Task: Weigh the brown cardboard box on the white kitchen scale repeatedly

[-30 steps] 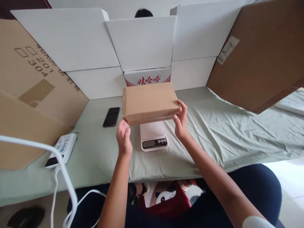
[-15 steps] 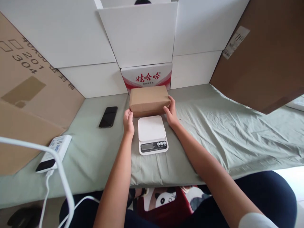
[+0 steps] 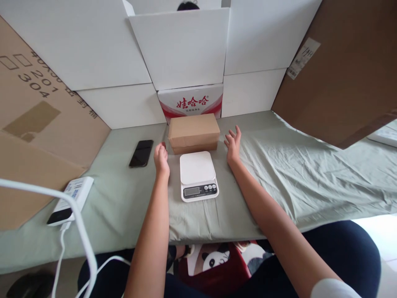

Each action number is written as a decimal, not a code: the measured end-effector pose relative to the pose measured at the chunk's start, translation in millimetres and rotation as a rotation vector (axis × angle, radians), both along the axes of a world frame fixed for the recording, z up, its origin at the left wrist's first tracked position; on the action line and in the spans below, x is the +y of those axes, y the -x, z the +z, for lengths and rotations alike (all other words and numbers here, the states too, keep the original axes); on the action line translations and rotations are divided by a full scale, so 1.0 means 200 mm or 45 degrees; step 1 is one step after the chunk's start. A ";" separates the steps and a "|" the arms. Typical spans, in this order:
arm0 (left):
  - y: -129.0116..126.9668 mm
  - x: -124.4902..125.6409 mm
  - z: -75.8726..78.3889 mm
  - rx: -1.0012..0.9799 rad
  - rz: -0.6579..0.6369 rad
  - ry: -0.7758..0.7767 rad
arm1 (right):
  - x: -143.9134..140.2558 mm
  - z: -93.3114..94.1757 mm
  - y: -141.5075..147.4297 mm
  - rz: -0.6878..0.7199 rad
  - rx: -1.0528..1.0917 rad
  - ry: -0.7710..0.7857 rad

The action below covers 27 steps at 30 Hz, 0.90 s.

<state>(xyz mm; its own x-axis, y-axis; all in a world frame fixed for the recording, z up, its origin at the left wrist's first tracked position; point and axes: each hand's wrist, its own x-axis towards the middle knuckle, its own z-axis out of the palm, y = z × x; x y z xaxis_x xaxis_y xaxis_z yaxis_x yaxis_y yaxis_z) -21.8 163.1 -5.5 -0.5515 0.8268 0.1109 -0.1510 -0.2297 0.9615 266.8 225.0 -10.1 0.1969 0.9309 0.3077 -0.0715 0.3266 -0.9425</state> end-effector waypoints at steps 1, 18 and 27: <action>-0.01 0.00 0.01 -0.008 -0.002 0.002 | -0.01 0.00 0.01 0.030 -0.006 0.005; -0.07 -0.02 0.03 -0.018 -0.064 -0.014 | -0.04 0.02 0.07 0.304 -0.099 -0.090; -0.09 -0.02 0.04 -0.016 -0.101 -0.020 | -0.06 0.05 0.08 0.310 -0.139 -0.084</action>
